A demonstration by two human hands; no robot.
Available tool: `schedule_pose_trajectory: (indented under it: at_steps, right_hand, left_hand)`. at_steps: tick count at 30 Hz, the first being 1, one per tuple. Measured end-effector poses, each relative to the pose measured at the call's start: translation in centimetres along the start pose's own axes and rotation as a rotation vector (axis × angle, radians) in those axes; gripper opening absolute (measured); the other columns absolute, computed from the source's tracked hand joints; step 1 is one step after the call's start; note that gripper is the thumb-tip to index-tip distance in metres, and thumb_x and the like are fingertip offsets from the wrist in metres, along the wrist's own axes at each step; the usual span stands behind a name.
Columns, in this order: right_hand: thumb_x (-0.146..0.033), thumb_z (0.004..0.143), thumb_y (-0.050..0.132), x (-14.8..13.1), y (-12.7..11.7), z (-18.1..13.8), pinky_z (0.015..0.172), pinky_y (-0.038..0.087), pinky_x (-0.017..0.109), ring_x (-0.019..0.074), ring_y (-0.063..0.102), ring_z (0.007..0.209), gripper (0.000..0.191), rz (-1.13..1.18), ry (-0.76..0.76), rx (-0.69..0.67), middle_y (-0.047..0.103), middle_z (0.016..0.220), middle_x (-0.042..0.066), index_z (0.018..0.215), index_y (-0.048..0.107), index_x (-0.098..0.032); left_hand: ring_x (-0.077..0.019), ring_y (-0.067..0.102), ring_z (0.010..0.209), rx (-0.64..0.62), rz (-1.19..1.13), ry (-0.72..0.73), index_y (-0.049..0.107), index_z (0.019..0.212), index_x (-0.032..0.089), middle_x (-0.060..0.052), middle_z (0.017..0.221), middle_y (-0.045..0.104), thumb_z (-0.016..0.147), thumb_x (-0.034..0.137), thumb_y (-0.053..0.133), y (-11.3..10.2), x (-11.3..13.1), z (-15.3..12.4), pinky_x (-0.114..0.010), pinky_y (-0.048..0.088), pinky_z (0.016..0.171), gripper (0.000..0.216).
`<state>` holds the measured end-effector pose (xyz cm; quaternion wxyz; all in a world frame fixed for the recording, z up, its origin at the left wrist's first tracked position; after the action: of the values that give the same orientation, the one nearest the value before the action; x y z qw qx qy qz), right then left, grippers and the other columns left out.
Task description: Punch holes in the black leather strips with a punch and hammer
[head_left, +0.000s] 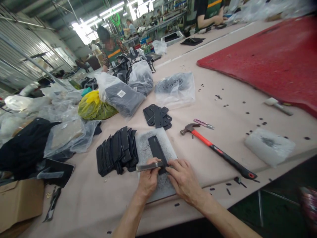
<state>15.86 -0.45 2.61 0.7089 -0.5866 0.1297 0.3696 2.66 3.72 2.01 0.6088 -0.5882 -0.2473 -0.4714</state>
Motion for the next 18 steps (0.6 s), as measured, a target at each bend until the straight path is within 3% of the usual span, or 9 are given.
schedule_pose_trajectory:
  at_steps: [18]
  right_hand:
    - [-0.01, 0.09, 0.046, 0.98, 0.16, -0.33, 0.092, 0.044, 0.046, 0.0255, 0.049, 0.106, 0.024, 0.127, -0.007, 0.077, 0.059, 0.116, 0.01, 0.105, 0.062, -0.017]
  left_hand:
    - [-0.0202, 0.062, 0.102, 0.004, 0.055, 0.083, 0.059, 0.1, 0.021, -0.006, 0.104, 0.066, 0.09, 0.015, 0.052, 0.57, 0.15, -0.41, -0.037, 0.049, 0.094, 0.013]
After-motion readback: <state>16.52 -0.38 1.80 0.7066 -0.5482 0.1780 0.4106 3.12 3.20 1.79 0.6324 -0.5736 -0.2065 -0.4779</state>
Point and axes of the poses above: each hand's wrist, its own z-axis towards the middle knuckle, its own y-axis out of the palm, x = y × z, the point moved 10 cm from there along z, towards the middle knuckle
